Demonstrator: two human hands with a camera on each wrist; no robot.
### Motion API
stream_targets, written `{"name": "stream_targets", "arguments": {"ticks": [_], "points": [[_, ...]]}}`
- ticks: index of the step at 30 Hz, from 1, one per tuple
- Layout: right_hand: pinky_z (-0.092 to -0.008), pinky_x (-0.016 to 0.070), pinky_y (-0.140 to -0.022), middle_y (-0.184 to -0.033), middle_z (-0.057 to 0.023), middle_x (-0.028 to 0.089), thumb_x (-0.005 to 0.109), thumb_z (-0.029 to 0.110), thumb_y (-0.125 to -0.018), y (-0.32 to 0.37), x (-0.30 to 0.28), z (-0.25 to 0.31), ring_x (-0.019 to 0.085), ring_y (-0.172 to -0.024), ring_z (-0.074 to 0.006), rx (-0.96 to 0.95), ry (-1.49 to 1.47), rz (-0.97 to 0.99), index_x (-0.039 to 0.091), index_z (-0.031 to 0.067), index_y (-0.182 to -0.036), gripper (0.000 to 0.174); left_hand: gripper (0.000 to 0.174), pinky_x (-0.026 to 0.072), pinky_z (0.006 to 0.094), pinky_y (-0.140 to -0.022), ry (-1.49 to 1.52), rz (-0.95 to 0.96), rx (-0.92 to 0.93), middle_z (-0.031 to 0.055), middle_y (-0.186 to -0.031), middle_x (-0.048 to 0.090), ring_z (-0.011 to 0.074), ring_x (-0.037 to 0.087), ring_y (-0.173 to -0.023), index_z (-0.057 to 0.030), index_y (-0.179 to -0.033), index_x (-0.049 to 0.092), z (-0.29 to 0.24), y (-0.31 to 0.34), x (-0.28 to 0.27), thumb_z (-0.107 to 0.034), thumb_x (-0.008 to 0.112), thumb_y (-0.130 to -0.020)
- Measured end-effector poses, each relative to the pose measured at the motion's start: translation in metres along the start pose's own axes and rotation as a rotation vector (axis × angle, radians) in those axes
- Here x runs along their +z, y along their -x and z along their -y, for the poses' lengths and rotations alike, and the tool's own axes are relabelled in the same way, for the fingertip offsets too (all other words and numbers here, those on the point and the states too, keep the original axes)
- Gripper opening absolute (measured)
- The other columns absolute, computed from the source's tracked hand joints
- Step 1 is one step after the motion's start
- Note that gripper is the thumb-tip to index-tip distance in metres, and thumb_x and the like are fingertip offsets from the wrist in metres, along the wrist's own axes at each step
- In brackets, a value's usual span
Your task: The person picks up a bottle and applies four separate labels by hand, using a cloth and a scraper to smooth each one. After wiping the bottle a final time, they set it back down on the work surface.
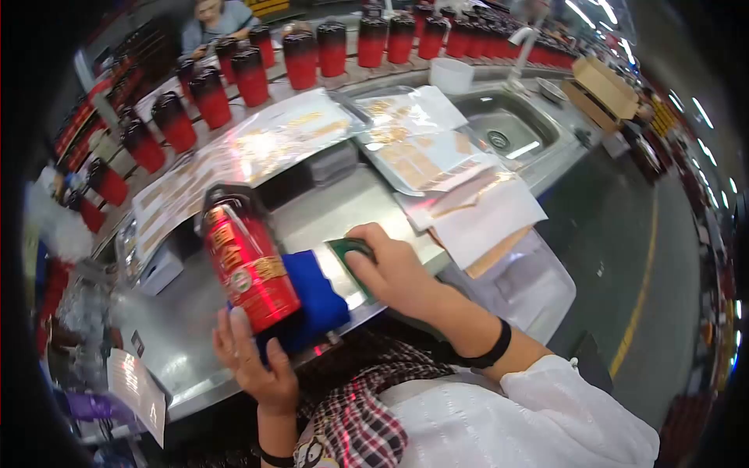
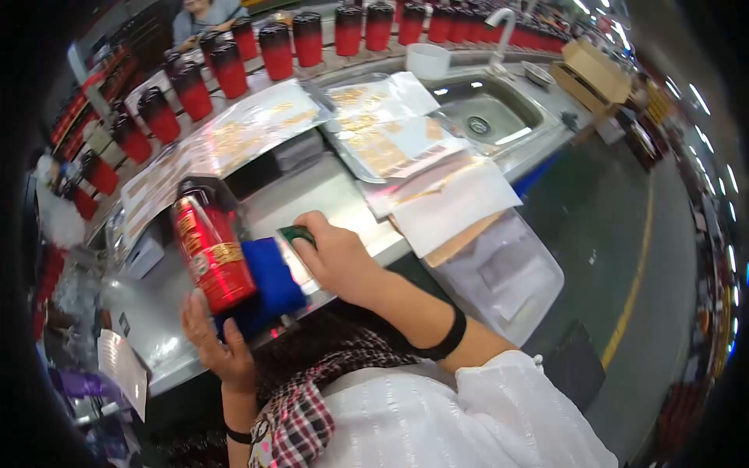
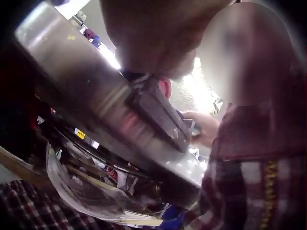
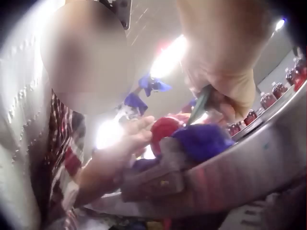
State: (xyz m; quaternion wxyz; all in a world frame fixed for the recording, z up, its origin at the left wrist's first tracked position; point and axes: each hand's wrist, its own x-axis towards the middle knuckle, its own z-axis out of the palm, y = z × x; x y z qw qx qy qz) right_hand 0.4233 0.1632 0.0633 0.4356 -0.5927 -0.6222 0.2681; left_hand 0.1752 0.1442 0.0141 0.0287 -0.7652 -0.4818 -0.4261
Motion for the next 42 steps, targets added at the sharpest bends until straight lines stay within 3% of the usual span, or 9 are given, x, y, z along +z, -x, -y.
{"name": "stream_targets", "arguments": {"ticks": [2,3,6,9,13,16,25,34,42], "points": [[-0.0436,0.0450,-0.099,-0.124,-0.0254,0.058,0.057,-0.001,-0.084,0.008,-0.037,-0.040,0.056,-0.116,-0.0387,-0.291,0.183,-0.173,0.057,-0.0014,-0.118,0.034,0.055,0.0248,0.0504,-0.114,0.060,-0.019,-0.029,0.0243,-0.140,0.048,0.0415,0.039,-0.136,0.0079,-0.141,0.040,0.005,0.007,0.003,-0.012,0.054,-0.092],[-0.0436,0.0423,-0.104,-0.130,-0.0251,0.055,0.055,-0.004,-0.081,0.008,-0.067,-0.051,0.052,-0.122,-0.0400,-0.321,0.361,-0.179,0.061,-0.0009,-0.114,0.034,0.056,0.0253,0.0494,-0.114,0.122,-0.028,-0.056,0.0250,-0.142,0.046,0.0412,0.039,-0.136,0.0079,-0.143,0.037,0.006,0.009,0.007,-0.011,0.053,-0.093],[-0.0431,0.0434,-0.102,-0.132,-0.0212,0.055,0.055,0.002,-0.082,0.014,-0.133,-0.105,0.049,-0.124,-0.0401,-0.121,0.869,-0.169,0.069,0.0084,-0.108,0.031,0.059,0.0275,0.0454,-0.114,0.265,-0.037,-0.113,0.0262,-0.147,0.039,0.0386,0.038,-0.137,0.0076,-0.147,0.028,0.007,0.013,0.013,-0.005,0.050,-0.094],[-0.0447,0.0459,-0.098,-0.131,-0.0171,0.055,0.053,0.005,-0.084,0.016,-0.148,-0.119,0.049,-0.122,-0.0382,0.016,1.080,-0.178,0.070,0.0100,-0.107,0.029,0.059,0.0271,0.0457,-0.115,0.292,-0.037,-0.123,0.0253,-0.147,0.039,0.0380,0.038,-0.137,0.0072,-0.147,0.027,0.006,0.010,0.013,-0.006,0.050,-0.095],[-0.0468,0.0497,-0.088,-0.133,-0.0127,0.052,0.066,0.007,-0.080,0.015,-0.156,-0.135,0.050,-0.119,-0.0373,-0.217,0.851,-0.122,0.069,0.0135,-0.110,0.030,0.059,0.0265,0.0453,-0.115,0.315,-0.031,-0.141,0.0249,-0.148,0.038,0.0374,0.038,-0.137,0.0056,-0.148,0.027,0.005,0.009,0.012,-0.006,0.050,-0.094],[-0.0451,0.0500,-0.087,-0.129,-0.0120,0.055,0.070,0.008,-0.077,0.013,-0.152,-0.123,0.051,-0.117,-0.0367,-0.160,0.839,-0.192,0.070,0.0109,-0.103,0.025,0.059,0.0264,0.0454,-0.115,0.336,-0.028,-0.152,0.0248,-0.148,0.038,0.0370,0.037,-0.138,0.0049,-0.147,0.028,0.007,0.009,0.011,-0.005,0.051,-0.094],[-0.0447,0.0495,-0.087,-0.122,-0.0106,0.058,0.071,0.010,-0.078,0.013,-0.157,-0.136,0.052,-0.116,-0.0348,-0.244,0.874,-0.207,0.072,0.0127,-0.099,0.021,0.057,0.0304,0.0440,-0.112,0.151,0.049,-0.123,0.0221,-0.144,0.043,0.0353,0.043,-0.133,0.0050,-0.144,0.035,0.005,-0.013,0.000,-0.014,0.057,-0.096],[-0.0442,0.0494,-0.084,-0.121,-0.0096,0.059,0.072,0.014,-0.079,0.022,-0.157,-0.130,0.051,-0.116,-0.0337,-0.309,0.808,-0.142,0.072,0.0154,-0.102,0.023,0.055,0.0313,0.0431,-0.112,0.285,0.030,-0.193,0.0211,-0.144,0.044,0.0332,0.043,-0.133,0.0053,-0.143,0.036,0.006,-0.010,0.005,-0.020,0.056,-0.099],[-0.0425,0.0445,-0.096,-0.122,-0.0138,0.057,0.073,0.011,-0.079,0.026,-0.136,-0.104,0.050,-0.117,-0.0350,-0.247,0.784,-0.019,0.071,0.0102,-0.104,0.024,0.055,0.0312,0.0423,-0.112,0.322,0.035,-0.230,0.0206,-0.144,0.043,0.0326,0.043,-0.133,0.0059,-0.143,0.037,0.006,-0.005,0.005,-0.018,0.055,-0.098]]}}
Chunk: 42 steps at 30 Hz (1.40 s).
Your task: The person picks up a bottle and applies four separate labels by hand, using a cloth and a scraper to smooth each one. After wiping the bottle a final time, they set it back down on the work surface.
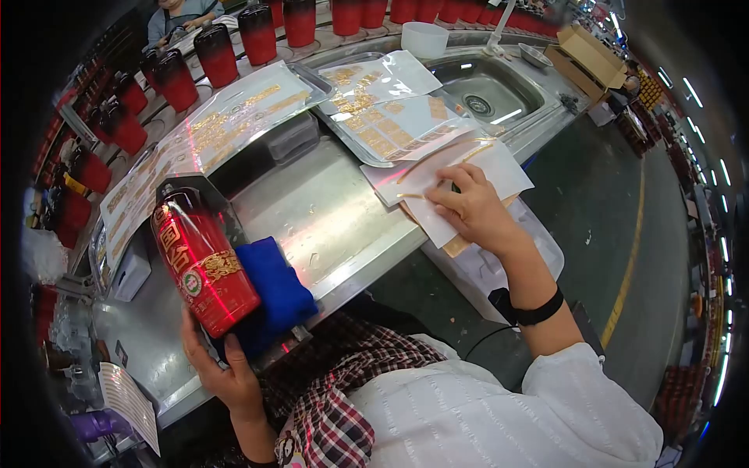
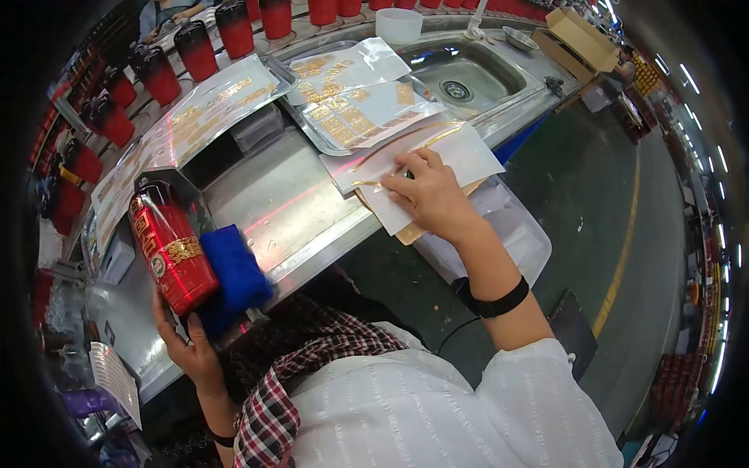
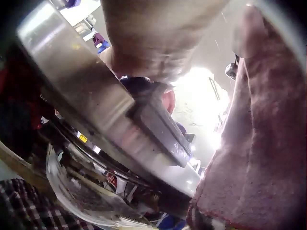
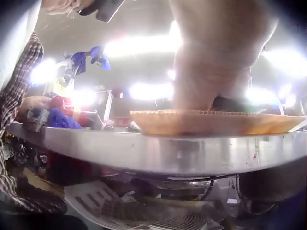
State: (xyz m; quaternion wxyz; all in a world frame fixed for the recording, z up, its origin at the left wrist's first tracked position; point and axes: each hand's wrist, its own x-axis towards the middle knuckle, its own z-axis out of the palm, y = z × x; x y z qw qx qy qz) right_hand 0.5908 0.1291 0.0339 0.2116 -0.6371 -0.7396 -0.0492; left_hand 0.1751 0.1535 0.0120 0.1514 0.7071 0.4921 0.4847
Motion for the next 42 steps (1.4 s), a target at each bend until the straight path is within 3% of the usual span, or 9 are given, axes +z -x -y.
{"name": "stream_targets", "arguments": {"ticks": [4,7,10,19,20,26,36,39,42], "points": [[-0.0441,0.0473,-0.091,-0.119,-0.0116,0.059,0.074,0.017,-0.079,-0.001,0.003,0.000,0.050,-0.116,-0.0362,-0.068,-0.121,-0.055,0.071,0.0136,-0.103,0.024,0.054,0.0316,0.0420,-0.112,-0.008,-0.006,-0.009,0.0208,-0.144,0.044,0.0328,0.043,-0.133,0.0062,-0.143,0.037,-0.002,0.002,0.001,-0.016,0.055,-0.097],[-0.0437,0.0467,-0.092,-0.119,-0.0124,0.059,0.075,0.017,-0.078,-0.005,0.009,0.004,0.051,-0.115,-0.0359,0.038,-0.077,-0.113,0.071,0.0116,-0.100,0.023,0.055,0.0314,0.0419,-0.112,-0.013,-0.003,0.016,0.0210,-0.143,0.045,0.0331,0.043,-0.133,0.0061,-0.143,0.038,0.002,0.003,-0.001,-0.017,0.056,-0.096],[-0.0439,0.0462,-0.093,-0.119,-0.0133,0.058,0.075,0.016,-0.077,-0.006,0.007,0.013,0.051,-0.113,-0.0355,-0.003,-0.004,-0.036,0.071,0.0099,-0.098,0.022,0.055,0.0317,0.0422,-0.111,-0.024,-0.009,0.010,0.0213,-0.143,0.045,0.0332,0.043,-0.133,0.0059,-0.142,0.038,0.003,0.006,-0.001,-0.018,0.056,-0.096],[-0.0454,0.0438,-0.095,-0.115,-0.0155,0.057,0.069,0.005,-0.077,-0.012,0.014,0.010,0.050,-0.113,-0.0375,-0.008,-0.072,-0.103,0.062,0.0029,-0.081,0.008,0.063,0.0275,0.0468,-0.113,-0.261,0.008,0.096,0.0198,-0.142,0.047,0.0397,0.041,-0.133,0.0033,-0.142,0.041,0.007,-0.007,-0.009,-0.027,0.063,-0.091],[-0.0453,0.0427,-0.096,-0.116,-0.0162,0.057,0.068,0.004,-0.077,-0.013,0.013,0.014,0.050,-0.113,-0.0378,0.004,-0.095,-0.108,0.061,0.0022,-0.080,0.008,0.061,0.0275,0.0512,-0.112,-0.340,0.009,0.103,0.0188,-0.141,0.048,0.0407,0.041,-0.132,0.0017,-0.139,0.045,0.006,-0.010,-0.012,-0.028,0.064,-0.090],[-0.0429,0.0383,-0.099,-0.118,-0.0164,0.054,0.067,0.001,-0.079,-0.020,-0.003,0.046,0.048,-0.114,-0.0362,0.035,-0.372,-0.077,0.061,0.0021,-0.083,0.007,0.050,0.0271,0.0547,-0.110,-0.559,0.012,0.425,0.0173,-0.131,0.058,0.0376,0.049,-0.126,-0.0025,-0.132,0.055,-0.017,-0.028,-0.023,-0.028,0.065,-0.090],[-0.0447,0.0358,-0.101,-0.120,-0.0144,0.053,0.072,0.003,-0.077,-0.056,-0.015,0.154,0.046,-0.118,-0.0359,-0.236,-0.566,0.041,0.063,0.0065,-0.084,0.012,0.051,0.0302,0.0524,-0.107,-0.249,-0.042,0.130,0.0208,-0.129,0.058,0.0380,0.045,-0.127,-0.0005,-0.129,0.057,0.003,0.002,-0.017,-0.033,0.065,-0.091],[-0.0469,0.0373,-0.100,-0.120,-0.0148,0.053,0.074,0.005,-0.076,-0.067,-0.019,0.183,0.046,-0.118,-0.0380,-0.314,-0.606,0.052,0.063,0.0062,-0.085,0.014,0.048,0.0274,0.0497,-0.109,0.060,-0.001,0.118,0.0242,-0.134,0.053,0.0401,0.037,-0.132,-0.0031,-0.127,0.060,-0.027,-0.011,-0.030,-0.034,0.066,-0.090],[-0.0486,0.0391,-0.098,-0.119,-0.0148,0.052,0.074,0.009,-0.078,-0.077,-0.017,0.211,0.045,-0.118,-0.0401,-0.420,-0.669,0.073,0.062,0.0067,-0.088,0.017,0.033,0.0247,0.0478,-0.111,0.094,0.085,0.136,0.0257,-0.137,0.051,0.0409,0.031,-0.135,-0.0058,-0.112,0.066,-0.048,-0.026,-0.033,-0.031,0.066,-0.091]]}}
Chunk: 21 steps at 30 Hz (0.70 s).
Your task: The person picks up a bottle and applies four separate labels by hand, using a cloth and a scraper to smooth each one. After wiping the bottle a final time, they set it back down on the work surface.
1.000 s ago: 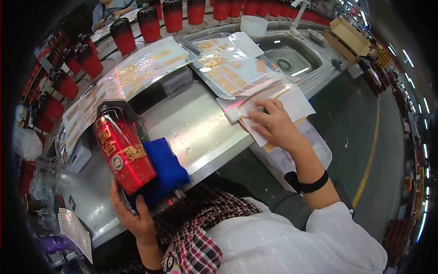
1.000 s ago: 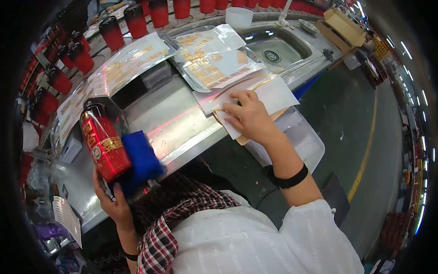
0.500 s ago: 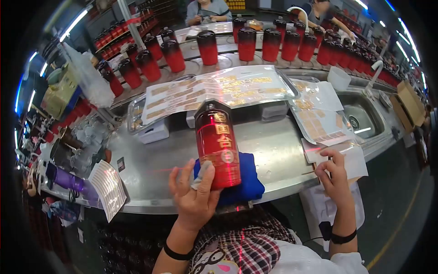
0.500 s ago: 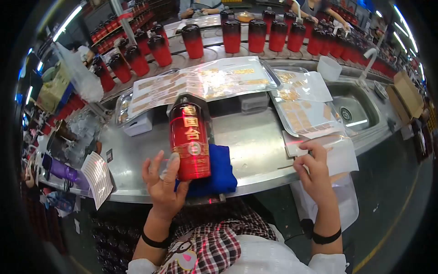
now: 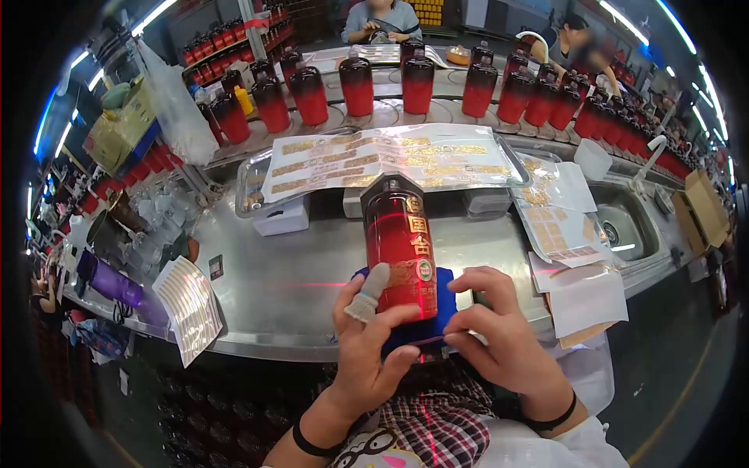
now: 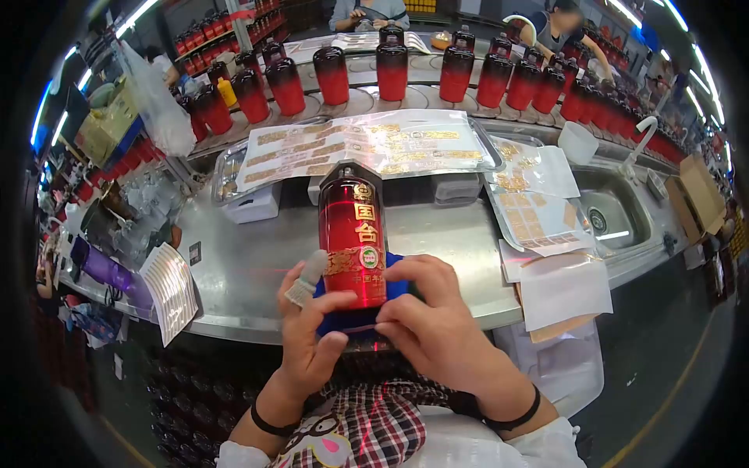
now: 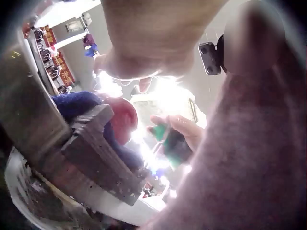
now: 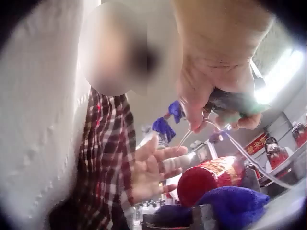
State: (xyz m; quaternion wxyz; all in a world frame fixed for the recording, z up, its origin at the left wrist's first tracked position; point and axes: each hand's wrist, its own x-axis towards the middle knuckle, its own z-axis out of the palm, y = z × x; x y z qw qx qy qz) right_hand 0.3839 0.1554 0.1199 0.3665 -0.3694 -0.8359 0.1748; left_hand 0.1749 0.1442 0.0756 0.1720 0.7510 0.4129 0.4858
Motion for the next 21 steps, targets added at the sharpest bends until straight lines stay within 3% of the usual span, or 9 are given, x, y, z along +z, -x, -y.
{"name": "stream_targets", "arguments": {"ticks": [4,9,21], "points": [[-0.0466,0.0384,-0.098,-0.120,-0.0156,0.051,0.074,0.011,-0.080,-0.008,0.018,-0.003,0.046,-0.117,-0.0385,0.010,0.013,0.011,0.061,0.0060,-0.087,0.015,0.019,0.0240,0.0482,-0.111,0.021,-0.040,-0.087,0.0258,-0.136,0.051,0.0408,0.032,-0.134,-0.0058,-0.086,0.064,0.015,0.012,0.005,-0.024,0.065,-0.092],[-0.0420,0.0386,-0.098,-0.120,-0.0176,0.051,0.073,0.011,-0.084,-0.007,0.034,-0.011,0.047,-0.116,-0.0346,0.081,-0.004,0.020,0.062,0.0045,-0.087,0.013,0.021,0.0263,0.0488,-0.108,0.013,-0.107,-0.170,0.0249,-0.133,0.053,0.0403,0.035,-0.130,-0.0043,-0.085,0.062,0.029,0.018,0.004,-0.024,0.066,-0.091],[-0.0415,0.0386,-0.096,-0.114,-0.0171,0.051,0.072,0.011,-0.083,-0.016,0.042,-0.013,0.047,-0.110,-0.0331,0.138,-0.023,0.023,0.060,0.0039,-0.085,0.014,0.016,0.0289,0.0460,-0.106,0.089,-0.129,-0.269,0.0230,-0.131,0.055,0.0369,0.039,-0.125,-0.0040,-0.087,0.061,0.044,0.020,0.004,-0.019,0.065,-0.090]]}}
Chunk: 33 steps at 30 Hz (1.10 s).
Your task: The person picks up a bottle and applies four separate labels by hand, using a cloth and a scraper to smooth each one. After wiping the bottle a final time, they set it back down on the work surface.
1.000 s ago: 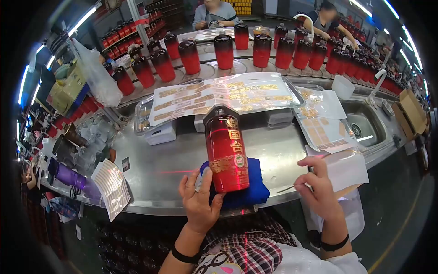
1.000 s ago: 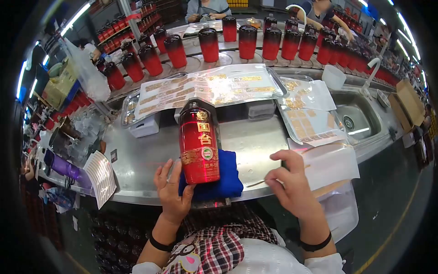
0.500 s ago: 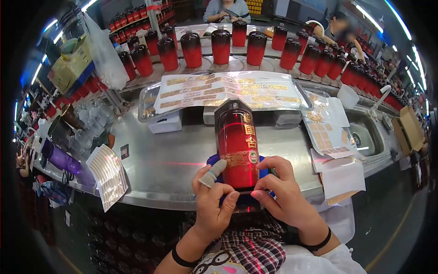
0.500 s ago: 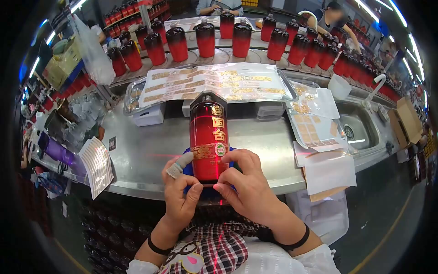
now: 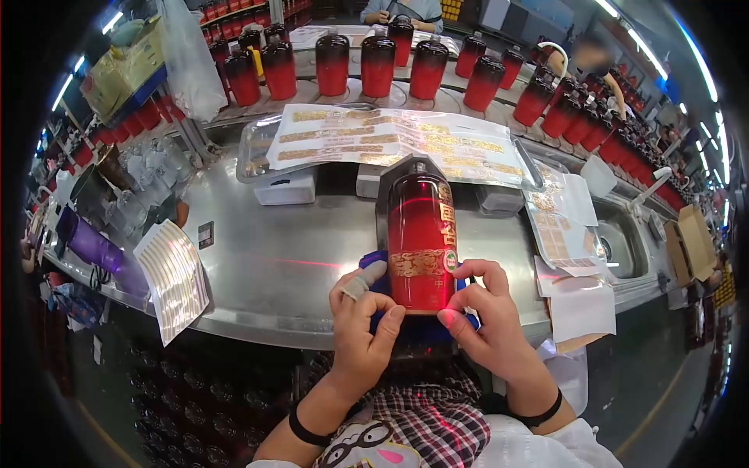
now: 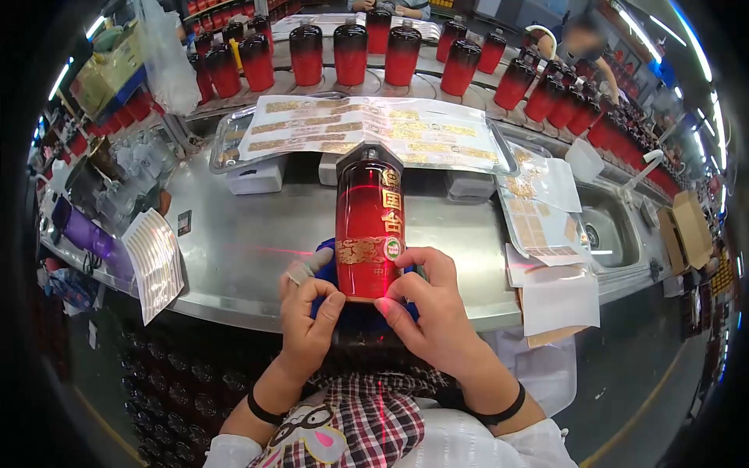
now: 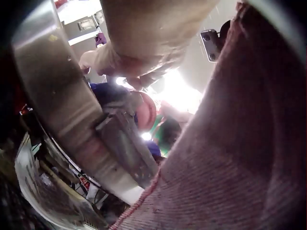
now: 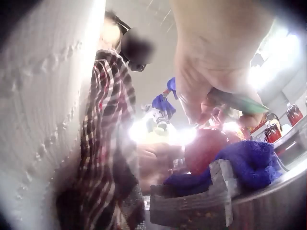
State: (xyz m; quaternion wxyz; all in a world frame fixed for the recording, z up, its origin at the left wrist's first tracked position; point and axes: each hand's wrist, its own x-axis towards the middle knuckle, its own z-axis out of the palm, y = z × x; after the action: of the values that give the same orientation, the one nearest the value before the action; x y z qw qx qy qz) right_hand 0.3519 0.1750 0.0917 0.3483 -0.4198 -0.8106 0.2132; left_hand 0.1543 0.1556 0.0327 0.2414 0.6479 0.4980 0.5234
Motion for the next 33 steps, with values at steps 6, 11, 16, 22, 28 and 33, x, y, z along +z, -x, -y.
{"name": "stream_targets", "arguments": {"ticks": [6,11,16,22,28,33], "points": [[-0.0406,0.0392,-0.094,-0.113,-0.0175,0.051,0.073,0.011,-0.082,0.000,0.005,-0.002,0.048,-0.109,-0.0327,0.033,-0.015,-0.029,0.061,0.0042,-0.083,0.014,0.019,0.0306,0.0466,-0.105,0.064,-0.064,-0.097,0.0222,-0.128,0.056,0.0375,0.040,-0.125,-0.0037,-0.092,0.061,0.019,0.007,-0.002,-0.021,0.067,-0.089],[-0.0401,0.0398,-0.093,-0.111,-0.0181,0.052,0.073,0.011,-0.082,-0.002,0.006,-0.002,0.049,-0.108,-0.0322,0.030,-0.009,-0.026,0.061,0.0043,-0.083,0.014,0.050,0.0286,0.0511,-0.107,-0.210,-0.050,0.148,0.0213,-0.115,0.060,0.0404,0.040,-0.125,-0.0017,-0.121,0.059,0.012,-0.001,-0.005,-0.035,0.070,-0.086],[-0.0393,0.0405,-0.093,-0.110,-0.0180,0.052,0.073,0.012,-0.083,-0.004,0.006,-0.001,0.050,-0.107,-0.0310,0.022,-0.008,-0.026,0.061,0.0042,-0.082,0.014,0.062,0.0235,0.0574,-0.108,-0.641,0.028,0.327,0.0196,-0.109,0.063,0.0404,0.039,-0.128,-0.0023,-0.127,0.058,0.012,-0.015,-0.016,-0.049,0.064,-0.087],[-0.0378,0.0405,-0.093,-0.111,-0.0174,0.052,0.073,0.012,-0.083,-0.004,0.004,0.000,0.051,-0.108,-0.0292,0.105,-0.085,-0.026,0.062,0.0042,-0.083,0.014,0.058,0.0239,0.0528,-0.110,-0.423,0.048,0.311,0.0195,-0.120,0.060,0.0402,0.037,-0.131,-0.0019,-0.130,0.055,0.006,-0.022,-0.020,-0.042,0.064,-0.090],[-0.0368,0.0409,-0.092,-0.111,-0.0169,0.052,0.073,0.011,-0.084,0.000,-0.004,-0.002,0.051,-0.108,-0.0285,0.100,-0.114,-0.034,0.062,0.0039,-0.083,0.013,0.064,0.0277,0.0475,-0.110,0.093,0.062,0.015,0.0213,-0.138,0.047,0.0399,0.035,-0.132,0.0032,-0.138,0.042,0.016,-0.011,0.000,-0.035,0.064,-0.092],[-0.0366,0.0410,-0.092,-0.110,-0.0169,0.053,0.073,0.012,-0.084,0.004,-0.008,-0.007,0.051,-0.107,-0.0286,0.081,-0.119,-0.057,0.062,0.0037,-0.082,0.014,0.065,0.0281,0.0458,-0.111,0.099,0.044,-0.025,0.0224,-0.139,0.044,0.0372,0.036,-0.132,0.0033,-0.141,0.038,0.011,-0.007,0.012,-0.032,0.064,-0.093]]}}
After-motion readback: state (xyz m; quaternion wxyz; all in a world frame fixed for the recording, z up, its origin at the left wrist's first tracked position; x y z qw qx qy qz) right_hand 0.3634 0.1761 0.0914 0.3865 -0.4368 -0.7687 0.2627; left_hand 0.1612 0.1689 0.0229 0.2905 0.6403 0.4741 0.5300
